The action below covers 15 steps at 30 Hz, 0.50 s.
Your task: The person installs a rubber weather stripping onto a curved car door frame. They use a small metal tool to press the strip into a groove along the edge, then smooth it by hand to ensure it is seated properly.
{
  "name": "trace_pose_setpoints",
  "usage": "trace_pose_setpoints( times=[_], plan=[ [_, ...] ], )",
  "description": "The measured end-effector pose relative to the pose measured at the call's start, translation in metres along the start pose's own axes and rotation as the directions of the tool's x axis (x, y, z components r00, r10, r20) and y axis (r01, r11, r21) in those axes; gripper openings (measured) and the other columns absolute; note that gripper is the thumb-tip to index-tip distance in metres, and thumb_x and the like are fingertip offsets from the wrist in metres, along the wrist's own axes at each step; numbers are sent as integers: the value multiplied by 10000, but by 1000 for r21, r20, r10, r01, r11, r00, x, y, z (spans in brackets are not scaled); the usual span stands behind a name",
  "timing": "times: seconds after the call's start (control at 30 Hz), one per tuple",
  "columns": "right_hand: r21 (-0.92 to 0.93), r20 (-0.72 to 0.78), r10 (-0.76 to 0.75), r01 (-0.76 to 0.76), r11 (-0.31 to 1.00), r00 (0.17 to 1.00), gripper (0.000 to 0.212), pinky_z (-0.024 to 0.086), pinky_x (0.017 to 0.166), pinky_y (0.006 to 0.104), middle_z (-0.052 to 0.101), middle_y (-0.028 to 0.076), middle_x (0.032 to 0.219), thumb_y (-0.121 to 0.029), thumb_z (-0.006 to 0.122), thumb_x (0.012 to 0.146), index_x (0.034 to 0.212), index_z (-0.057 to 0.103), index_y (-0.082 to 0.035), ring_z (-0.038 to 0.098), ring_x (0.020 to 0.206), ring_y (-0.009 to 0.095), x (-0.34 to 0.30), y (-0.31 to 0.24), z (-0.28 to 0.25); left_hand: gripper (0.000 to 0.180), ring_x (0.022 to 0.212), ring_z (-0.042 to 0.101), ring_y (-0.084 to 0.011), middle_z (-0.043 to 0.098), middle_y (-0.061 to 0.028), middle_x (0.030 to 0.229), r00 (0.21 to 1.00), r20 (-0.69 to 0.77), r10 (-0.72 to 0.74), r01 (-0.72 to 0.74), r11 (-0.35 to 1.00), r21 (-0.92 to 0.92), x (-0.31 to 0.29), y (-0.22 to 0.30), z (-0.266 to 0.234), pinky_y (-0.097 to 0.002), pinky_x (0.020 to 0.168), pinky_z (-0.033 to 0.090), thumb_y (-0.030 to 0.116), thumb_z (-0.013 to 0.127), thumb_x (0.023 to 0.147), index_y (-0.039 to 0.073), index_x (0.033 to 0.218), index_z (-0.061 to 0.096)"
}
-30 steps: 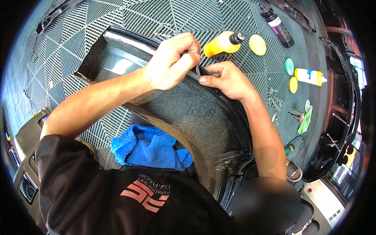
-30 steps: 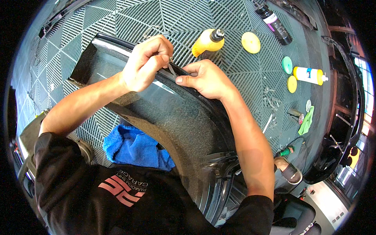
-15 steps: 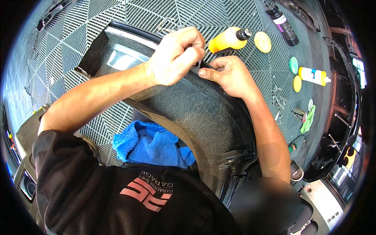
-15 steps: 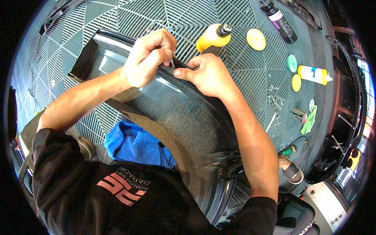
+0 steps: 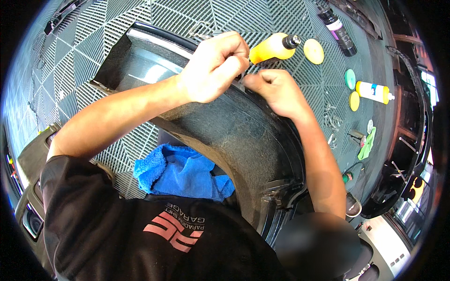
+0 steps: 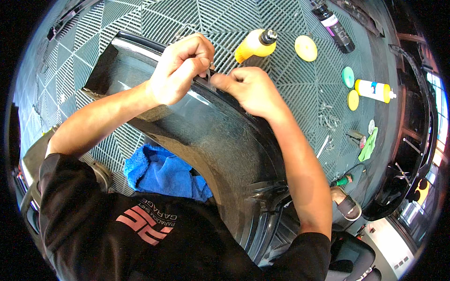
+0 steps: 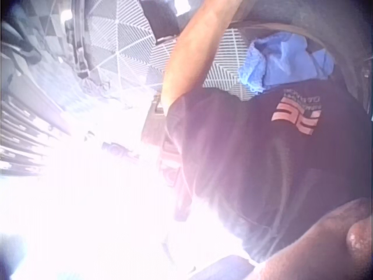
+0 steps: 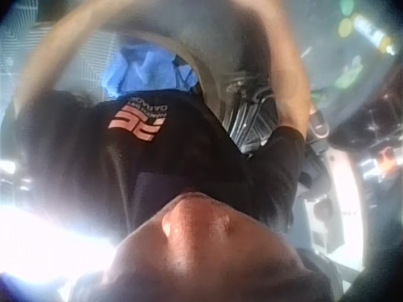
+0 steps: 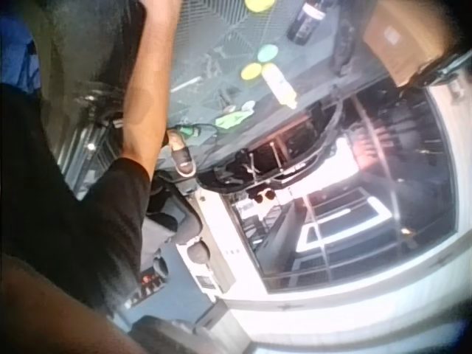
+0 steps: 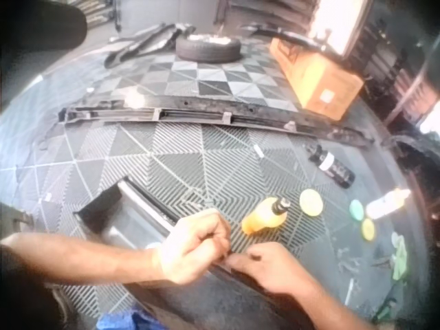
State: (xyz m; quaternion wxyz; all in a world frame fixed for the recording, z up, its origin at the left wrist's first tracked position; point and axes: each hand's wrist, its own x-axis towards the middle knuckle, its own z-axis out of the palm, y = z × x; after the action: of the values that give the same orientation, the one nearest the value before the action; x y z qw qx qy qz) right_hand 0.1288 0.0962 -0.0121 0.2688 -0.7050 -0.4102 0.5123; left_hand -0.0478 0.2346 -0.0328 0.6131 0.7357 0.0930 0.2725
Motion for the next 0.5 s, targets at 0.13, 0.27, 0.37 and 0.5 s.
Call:
trace_pose_setpoints(
  times=[0.13,0.27,0.37,0.5],
  plan=[
    [337,111,-225,176,925,968,412,539,867,317,769,33,1046,-254,779,953,1215,716,57,652,940,113,-4,-2,-1,149,774,513,-140,560,-77,889,1000,-23,15,-15,1000,9,1,-2,0,-299,716,446,70,530,935,30,796,497],
    [70,242,-131,118,991,961,415,532,906,313,765,98,1084,-151,798,917,1258,693,60,654,983,122,12,-1,-13,138,786,542,-152,576,-79,900,1000,-5,-3,3,1000,11,4,-3,1,-310,715,463,81,539,938,12,819,534],
    [71,139,-133,124,990,981,388,544,872,327,765,101,1021,-144,792,918,1233,699,62,666,927,122,10,-2,1,140,756,554,-174,584,-84,881,999,-27,47,-45,996,75,2,-9,-2,-325,695,480,85,539,935,6,819,549],
    [-13,-29,-130,130,991,991,378,551,816,338,754,153,954,-197,810,909,1167,722,65,687,858,155,-1,-8,15,172,749,554,-183,577,-82,841,997,-61,54,-51,998,46,4,-7,2,-338,686,471,98,546,926,10,778,542]
  ],
)
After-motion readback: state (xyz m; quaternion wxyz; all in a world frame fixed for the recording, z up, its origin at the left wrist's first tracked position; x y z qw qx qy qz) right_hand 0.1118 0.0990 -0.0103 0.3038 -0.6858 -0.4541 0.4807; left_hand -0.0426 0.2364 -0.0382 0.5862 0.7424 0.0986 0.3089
